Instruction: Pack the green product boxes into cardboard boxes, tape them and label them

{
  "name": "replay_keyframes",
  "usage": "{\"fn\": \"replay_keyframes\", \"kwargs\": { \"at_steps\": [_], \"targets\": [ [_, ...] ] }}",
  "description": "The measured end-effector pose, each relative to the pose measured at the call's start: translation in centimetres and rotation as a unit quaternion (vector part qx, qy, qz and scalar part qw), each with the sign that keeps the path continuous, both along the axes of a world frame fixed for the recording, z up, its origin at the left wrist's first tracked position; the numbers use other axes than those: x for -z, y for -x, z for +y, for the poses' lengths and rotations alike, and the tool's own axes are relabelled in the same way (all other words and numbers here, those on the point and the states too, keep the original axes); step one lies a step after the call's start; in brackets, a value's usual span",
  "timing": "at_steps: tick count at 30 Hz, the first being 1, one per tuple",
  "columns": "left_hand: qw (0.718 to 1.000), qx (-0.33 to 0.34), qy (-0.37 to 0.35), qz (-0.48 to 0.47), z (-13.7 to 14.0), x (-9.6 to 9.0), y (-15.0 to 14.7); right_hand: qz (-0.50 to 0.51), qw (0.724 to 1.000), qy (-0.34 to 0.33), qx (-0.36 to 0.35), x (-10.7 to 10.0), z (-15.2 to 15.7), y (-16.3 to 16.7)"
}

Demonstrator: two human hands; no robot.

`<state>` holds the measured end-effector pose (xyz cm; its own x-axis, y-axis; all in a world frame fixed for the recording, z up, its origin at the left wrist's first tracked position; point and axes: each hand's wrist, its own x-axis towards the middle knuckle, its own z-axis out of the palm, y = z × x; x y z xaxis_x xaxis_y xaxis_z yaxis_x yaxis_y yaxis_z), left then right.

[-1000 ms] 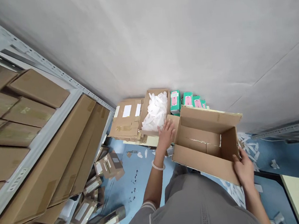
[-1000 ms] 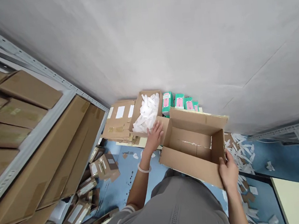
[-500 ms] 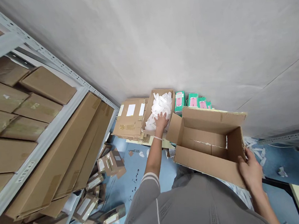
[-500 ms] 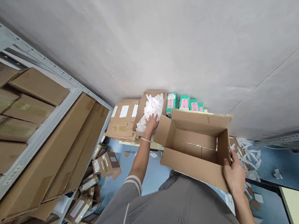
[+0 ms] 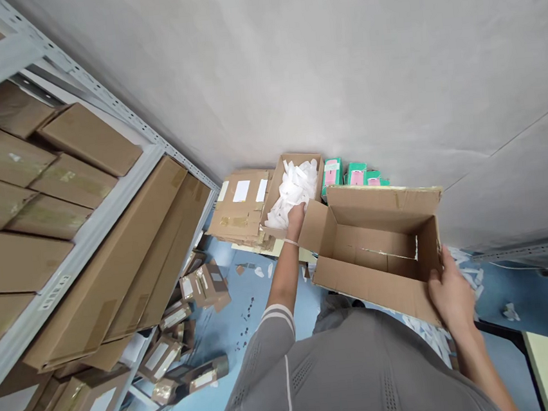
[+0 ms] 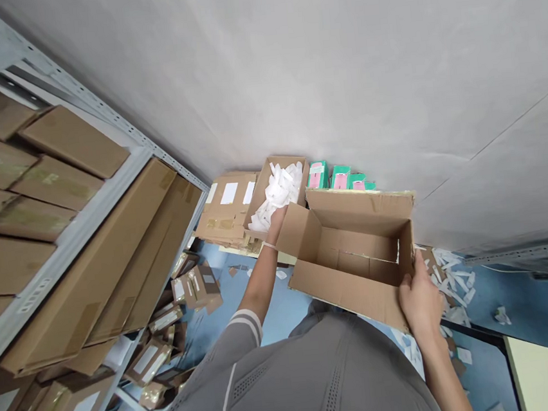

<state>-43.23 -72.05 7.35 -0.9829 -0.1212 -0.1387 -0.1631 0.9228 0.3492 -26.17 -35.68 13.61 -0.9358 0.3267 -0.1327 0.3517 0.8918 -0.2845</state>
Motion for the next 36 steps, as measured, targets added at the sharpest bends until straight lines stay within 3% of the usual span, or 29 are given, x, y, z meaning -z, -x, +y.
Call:
{"fn": "replay_keyframes", "kwargs": {
  "at_steps": [5,10,14,18,21,26,30,36],
  "targets": [
    [0.999,-0.033,0.001,0.002,-1.2,-2.9,-0.8,-0.029,0.999,-0.038,-0.026,-0.9,-0.6,0.3],
    [0.996,-0.038,-0.009,0.080,-2.5,-7.3,-2.5,-0.030,0.997,-0.051,-0.040,-1.3,-0.8,0.5],
    [0.986,0.040,-0.029,0.162,-1.4,-10.9,-4.7,-0.018,0.997,-0.057,-0.048,-1.8,-1.2,0.6],
    [0.965,0.159,-0.053,0.202,2.5,-12.8,-7.1,-0.026,0.995,-0.077,-0.050,-2.0,-1.5,0.7],
    [0.953,0.240,-0.058,0.178,6.2,-12.1,-8.3,-0.015,0.995,-0.081,-0.061,-2.0,-1.6,0.8],
    [0.950,0.292,-0.070,0.086,10.7,-8.3,-9.5,-0.001,0.995,-0.068,-0.068,-1.9,-1.8,0.7],
    [0.948,0.299,-0.095,0.057,11.8,-6.0,-10.0,-0.014,0.996,-0.070,-0.055,-1.9,-1.9,0.6],
    [0.941,0.321,-0.081,0.077,11.5,-5.5,-10.1,-0.008,0.996,-0.063,-0.057,-1.7,-1.8,0.5]
  ]
}}
